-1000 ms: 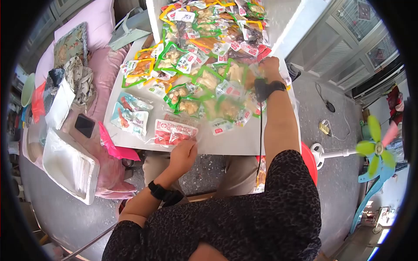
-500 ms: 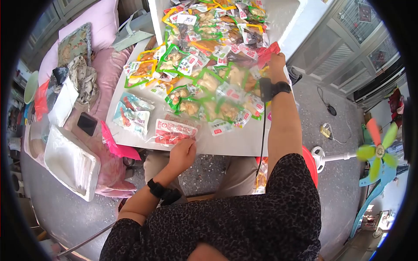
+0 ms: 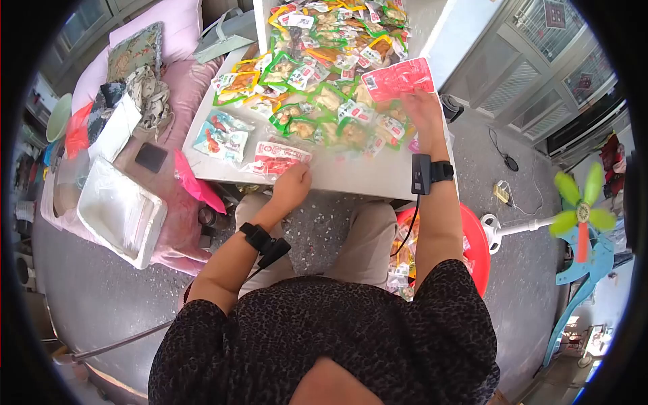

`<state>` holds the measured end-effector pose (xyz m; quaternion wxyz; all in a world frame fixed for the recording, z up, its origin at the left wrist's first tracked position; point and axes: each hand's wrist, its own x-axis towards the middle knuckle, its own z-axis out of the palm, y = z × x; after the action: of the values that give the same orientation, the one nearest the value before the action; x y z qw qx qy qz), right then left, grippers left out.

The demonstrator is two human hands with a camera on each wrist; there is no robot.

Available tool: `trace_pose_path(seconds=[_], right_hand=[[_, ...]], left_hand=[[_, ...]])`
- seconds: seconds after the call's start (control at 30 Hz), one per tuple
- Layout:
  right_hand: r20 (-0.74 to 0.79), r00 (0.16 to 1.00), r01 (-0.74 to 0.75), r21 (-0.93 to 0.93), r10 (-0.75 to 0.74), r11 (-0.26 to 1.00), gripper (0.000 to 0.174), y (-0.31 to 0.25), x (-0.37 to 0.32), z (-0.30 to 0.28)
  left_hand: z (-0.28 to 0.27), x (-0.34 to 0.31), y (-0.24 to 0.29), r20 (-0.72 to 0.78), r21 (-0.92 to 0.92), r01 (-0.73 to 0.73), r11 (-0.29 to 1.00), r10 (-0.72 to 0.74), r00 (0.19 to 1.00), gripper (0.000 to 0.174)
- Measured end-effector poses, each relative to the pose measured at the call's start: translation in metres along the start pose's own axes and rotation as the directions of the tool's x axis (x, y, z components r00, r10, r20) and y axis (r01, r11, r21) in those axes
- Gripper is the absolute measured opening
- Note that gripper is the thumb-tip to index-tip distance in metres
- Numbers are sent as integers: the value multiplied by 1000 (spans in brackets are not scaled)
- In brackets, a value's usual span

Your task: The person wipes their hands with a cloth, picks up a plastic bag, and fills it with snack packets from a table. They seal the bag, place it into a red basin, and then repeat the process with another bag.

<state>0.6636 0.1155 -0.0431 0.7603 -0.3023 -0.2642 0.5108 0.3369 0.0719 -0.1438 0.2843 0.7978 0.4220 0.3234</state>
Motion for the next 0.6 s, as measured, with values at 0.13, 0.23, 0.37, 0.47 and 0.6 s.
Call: trace_pose_path(seconds=[0.13,0.23,0.37,0.47,0.6], right_hand=[[65,993,-111,138,103,984,18,25,-47,22],[138,983,-137,111,121,984,17,46,-74,30],[244,934,-223,-172,261,959,13,62,-113,40],[228,919,-212,-399,320,892,12,73,-130,42],[257,920,-162,-437,295,885,13,74,-156,60]], left_hand=[[-3,-2,6,-54,23,-20,1000,22,998,22],[-16,-1,30,-76,-102,-10,995,3,997,36],[-20,-9,53,44,-705,146,694,-162,986,44],[-41,-18,76,293,-762,302,573,-112,950,34],[-26,-24,61,234,-618,183,764,-43,971,15]])
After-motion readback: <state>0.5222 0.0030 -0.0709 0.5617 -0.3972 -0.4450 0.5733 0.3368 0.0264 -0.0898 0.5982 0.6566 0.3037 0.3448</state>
